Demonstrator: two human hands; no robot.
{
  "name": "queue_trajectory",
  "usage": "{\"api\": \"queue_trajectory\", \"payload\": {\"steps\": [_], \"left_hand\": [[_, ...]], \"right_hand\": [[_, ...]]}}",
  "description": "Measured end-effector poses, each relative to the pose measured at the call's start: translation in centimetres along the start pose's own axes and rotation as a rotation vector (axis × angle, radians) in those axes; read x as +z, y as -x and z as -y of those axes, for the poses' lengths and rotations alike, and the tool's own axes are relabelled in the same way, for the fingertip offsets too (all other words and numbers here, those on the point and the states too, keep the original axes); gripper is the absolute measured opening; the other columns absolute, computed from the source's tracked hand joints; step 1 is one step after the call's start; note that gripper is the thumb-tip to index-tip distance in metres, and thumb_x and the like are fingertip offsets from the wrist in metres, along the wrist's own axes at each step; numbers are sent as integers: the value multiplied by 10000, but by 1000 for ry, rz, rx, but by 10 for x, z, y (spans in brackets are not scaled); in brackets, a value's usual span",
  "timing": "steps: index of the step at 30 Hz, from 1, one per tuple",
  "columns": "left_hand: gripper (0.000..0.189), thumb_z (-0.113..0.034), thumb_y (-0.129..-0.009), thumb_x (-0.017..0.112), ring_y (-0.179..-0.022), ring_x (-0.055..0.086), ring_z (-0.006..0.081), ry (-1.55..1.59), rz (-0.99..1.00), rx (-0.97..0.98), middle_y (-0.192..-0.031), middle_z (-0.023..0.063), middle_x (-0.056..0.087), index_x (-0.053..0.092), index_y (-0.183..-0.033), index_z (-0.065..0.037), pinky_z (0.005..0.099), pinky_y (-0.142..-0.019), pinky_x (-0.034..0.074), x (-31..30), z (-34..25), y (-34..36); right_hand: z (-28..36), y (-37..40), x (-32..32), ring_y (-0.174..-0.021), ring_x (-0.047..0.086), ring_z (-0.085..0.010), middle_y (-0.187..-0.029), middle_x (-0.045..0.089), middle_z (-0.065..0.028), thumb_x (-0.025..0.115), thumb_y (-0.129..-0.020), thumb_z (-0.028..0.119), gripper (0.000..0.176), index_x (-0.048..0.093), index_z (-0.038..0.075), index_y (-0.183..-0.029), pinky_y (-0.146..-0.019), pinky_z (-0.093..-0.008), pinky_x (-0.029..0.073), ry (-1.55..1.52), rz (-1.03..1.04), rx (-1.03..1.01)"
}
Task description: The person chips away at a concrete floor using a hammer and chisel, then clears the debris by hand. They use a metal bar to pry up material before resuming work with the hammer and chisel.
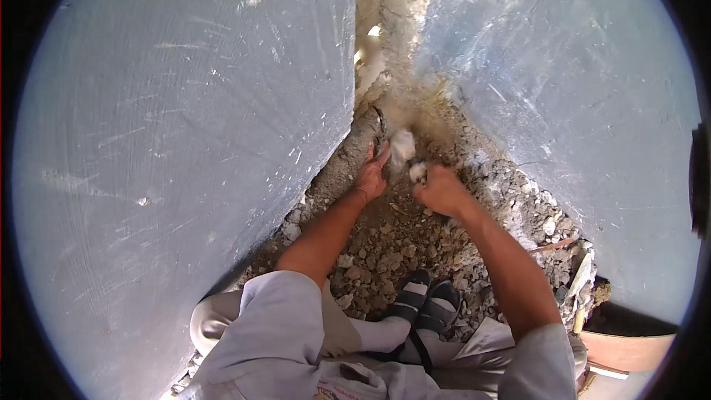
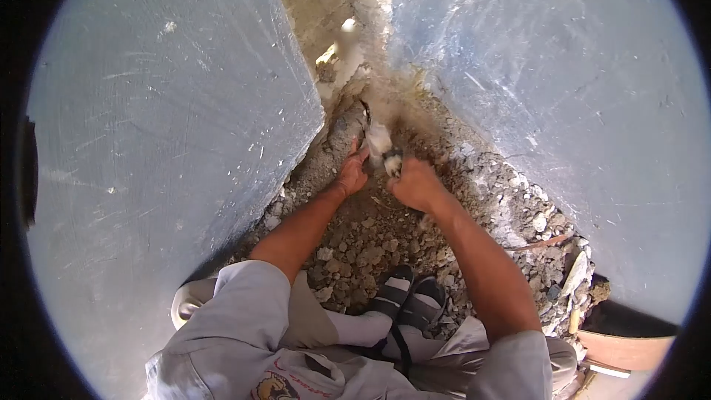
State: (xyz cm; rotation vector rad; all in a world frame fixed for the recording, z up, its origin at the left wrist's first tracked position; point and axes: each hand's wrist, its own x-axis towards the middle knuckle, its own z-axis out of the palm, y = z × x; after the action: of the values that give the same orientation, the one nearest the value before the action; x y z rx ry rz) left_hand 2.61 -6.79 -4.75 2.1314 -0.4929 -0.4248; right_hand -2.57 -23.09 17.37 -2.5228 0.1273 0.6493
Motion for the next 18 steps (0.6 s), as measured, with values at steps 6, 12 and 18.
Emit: {"api": "queue_trajectory", "payload": {"steps": [6,12,18], "left_hand": [[904,137,-741,445,-1519,105,373,-14,80,-79,-1645,51,216,285,-1559,-212,409,-1190,313,-3,0,0],[938,150,-746,461,-1502,139,409,-167,40,69,-1634,207,150,242,-1577,-223,382,-1188,305,-4,3,2],[917,89,-748,524,-1505,124,400,-101,129,-94,-1627,112,235,231,-1573,-187,425,-1211,292,-2,-5,1]], "right_hand": [[47,48,-72,-900,679,-274,-985,689,-221,691,-860,150,339,611,-58,-1115,-847,-390,535,-354,-91,4],[57,30,-59,-726,669,-227,-810,681,-146,685,-860,118,296,568,-41,-1081,-669,-352,544,-535,-708,-382],[2,8,-4,-685,638,-213,-790,642,-140,672,-864,100,321,587,-41,-1140,-588,-373,533,-207,34,46]]}}
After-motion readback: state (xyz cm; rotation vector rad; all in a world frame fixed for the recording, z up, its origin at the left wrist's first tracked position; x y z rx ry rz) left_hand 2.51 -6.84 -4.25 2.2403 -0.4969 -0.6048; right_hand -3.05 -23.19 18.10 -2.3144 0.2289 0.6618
